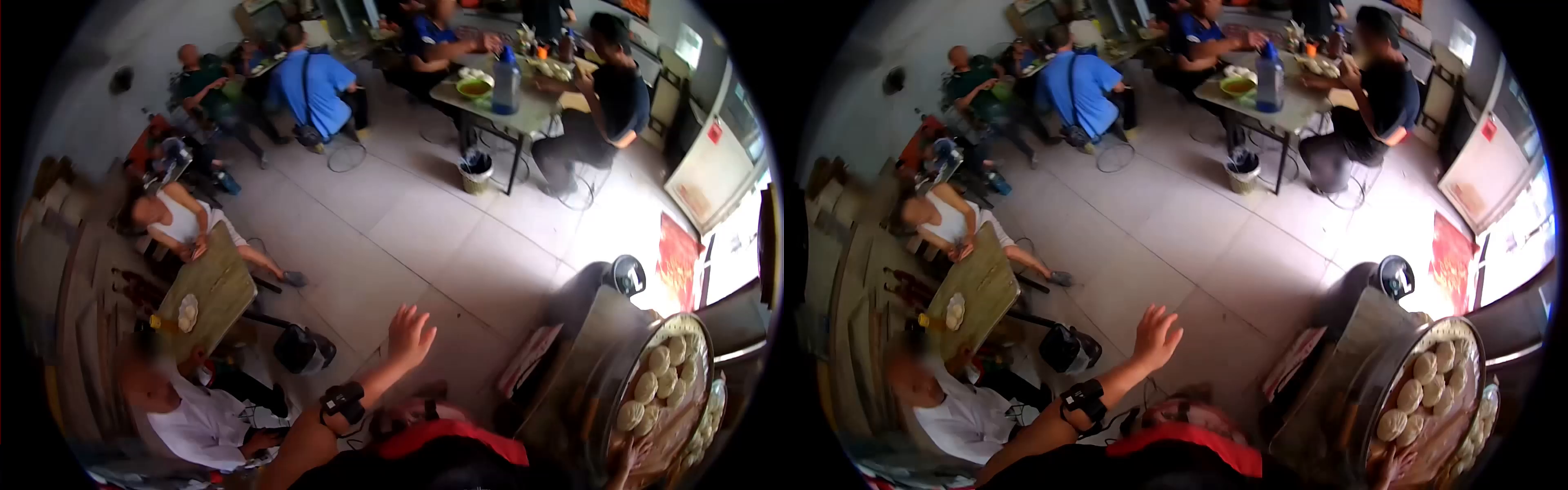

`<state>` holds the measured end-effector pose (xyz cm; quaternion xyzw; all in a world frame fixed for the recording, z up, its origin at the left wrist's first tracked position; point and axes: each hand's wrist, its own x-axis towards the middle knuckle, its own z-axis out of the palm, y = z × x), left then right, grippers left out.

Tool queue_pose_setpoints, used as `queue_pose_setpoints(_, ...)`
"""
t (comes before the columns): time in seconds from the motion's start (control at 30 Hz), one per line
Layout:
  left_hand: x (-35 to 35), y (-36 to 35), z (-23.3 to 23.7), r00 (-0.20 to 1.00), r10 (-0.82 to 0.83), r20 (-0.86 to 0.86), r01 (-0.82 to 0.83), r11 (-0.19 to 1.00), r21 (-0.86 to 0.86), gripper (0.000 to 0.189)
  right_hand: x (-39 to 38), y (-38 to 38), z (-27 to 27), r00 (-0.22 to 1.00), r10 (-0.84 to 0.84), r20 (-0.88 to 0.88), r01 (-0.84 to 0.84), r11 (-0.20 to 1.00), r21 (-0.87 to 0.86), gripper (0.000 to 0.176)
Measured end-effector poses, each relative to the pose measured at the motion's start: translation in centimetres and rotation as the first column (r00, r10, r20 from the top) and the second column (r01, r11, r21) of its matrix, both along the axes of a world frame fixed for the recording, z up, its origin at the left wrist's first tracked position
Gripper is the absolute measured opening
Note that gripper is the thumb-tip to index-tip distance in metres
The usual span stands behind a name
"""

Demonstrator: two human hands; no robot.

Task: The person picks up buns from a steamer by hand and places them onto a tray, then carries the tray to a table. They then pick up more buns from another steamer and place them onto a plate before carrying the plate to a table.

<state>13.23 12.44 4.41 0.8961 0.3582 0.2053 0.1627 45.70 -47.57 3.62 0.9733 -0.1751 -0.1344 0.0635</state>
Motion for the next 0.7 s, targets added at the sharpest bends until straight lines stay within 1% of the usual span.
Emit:
queue_pose_setpoints(0.03,1.0,0.5,-0.3,0.999,-0.018,0.035,0.018,1.0,-0.006,0.038,0.6,-2.3,-2.1,0.99,0.139,0.039,-0.144,0.969,0.2,0.077)
queue_pose_setpoints(0.07,2.2,0.6,-0.6,0.995,-0.054,0.085,0.055,0.998,-0.009,0.037,1.5,-5.7,-4.7,0.967,0.234,0.103,-0.255,0.894,0.369,0.075)
queue_pose_setpoints(0.1,3.7,0.0,-0.9,0.985,-0.116,0.129,0.121,0.992,-0.029,0.036,3.8,-11.5,-9.1,0.927,0.37,0.066,-0.375,0.896,0.236,0.077)
queue_pose_setpoints(0.13,5.1,-0.5,-0.8,0.978,-0.169,0.119,0.18,0.98,-0.086,0.035,1.2,-8.2,-6.5,0.979,0.186,0.083,-0.195,0.973,0.121,0.076)
queue_pose_setpoints(0.2,8.1,-1.5,-1.6,0.939,-0.328,0.106,0.344,0.91,-0.232,0.037,-0.5,-3.0,-2.3,0.98,0.141,0.139,-0.15,0.987,0.055,0.076)
queue_pose_setpoints(0.23,9.8,-1.3,-1.8,0.919,-0.381,0.098,0.393,0.873,-0.289,0.038,-1.5,-0.6,-0.1,0.979,0.118,0.168,-0.124,0.992,0.025,0.076)
queue_pose_setpoints(0.27,11.8,-0.9,-1.4,0.881,-0.467,0.074,0.467,0.835,-0.29,0.04,-1.9,1.0,1.1,0.987,0.003,0.163,-0.01,0.999,0.039,0.074)
queue_pose_setpoints(0.3,13.7,0.0,-1.2,0.856,-0.516,0.047,0.501,0.802,-0.324,0.04,-2.5,1.9,1.4,0.98,-0.102,0.169,0.094,0.994,0.059,0.072)
queue_pose_setpoints(0.33,14.7,-0.3,-0.6,0.839,-0.543,0.017,0.512,0.78,-0.36,0.04,-3.9,1.2,2.1,0.92,-0.087,0.383,0.093,0.996,0.004,0.071)
queue_pose_setpoints(0.37,16.6,0.8,-0.8,0.818,-0.576,-0.011,0.525,0.753,-0.398,0.04,-5.2,1.5,2.2,0.816,-0.054,0.575,0.109,0.992,-0.063,0.07)
queue_pose_setpoints(0.4,18.7,2.0,-1.7,0.809,-0.587,-0.031,0.533,0.754,-0.385,0.04,-5.7,2.1,2.4,0.68,0.006,0.733,0.131,0.983,-0.129,0.07)
queue_pose_setpoints(0.43,21.1,3.2,-2.0,0.811,-0.583,-0.047,0.508,0.743,-0.436,0.04,-5.2,5.3,4.4,0.579,0.044,0.814,0.082,0.99,-0.112,0.068)
queue_pose_setpoints(0.5,27.3,5.7,-1.7,0.819,-0.566,-0.093,0.446,0.73,-0.519,0.04,-1.8,15.8,9.9,0.342,0.094,0.935,-0.029,0.996,-0.089,0.063)
queue_pose_setpoints(0.53,30.9,6.8,-1.3,0.796,-0.598,-0.095,0.472,0.71,-0.523,0.039,1.0,19.5,10.8,0.332,0.103,0.938,-0.094,0.993,-0.076,0.061)
queue_pose_setpoints(0.6,38.0,7.7,-0.9,0.751,-0.654,-0.089,0.512,0.663,-0.546,0.039,7.9,24.6,12.3,0.308,0.14,0.941,-0.231,0.97,-0.068,0.056)
queue_pose_setpoints(0.63,40.9,8.3,-0.5,0.729,-0.678,-0.093,0.523,0.639,-0.564,0.038,11.0,26.7,12.0,0.321,0.089,0.943,-0.275,0.961,0.002,0.058)
queue_pose_setpoints(0.67,44.5,9.0,0.3,0.733,-0.679,-0.046,0.549,0.629,-0.55,0.038,14.0,28.1,12.4,0.339,0.128,0.932,-0.347,0.938,-0.003,0.059)
queue_pose_setpoints(0.7,47.8,10.2,0.0,0.722,-0.688,-0.065,0.575,0.65,-0.497,0.038,16.8,29.5,12.8,0.339,0.123,0.933,-0.375,0.927,0.014,0.058)
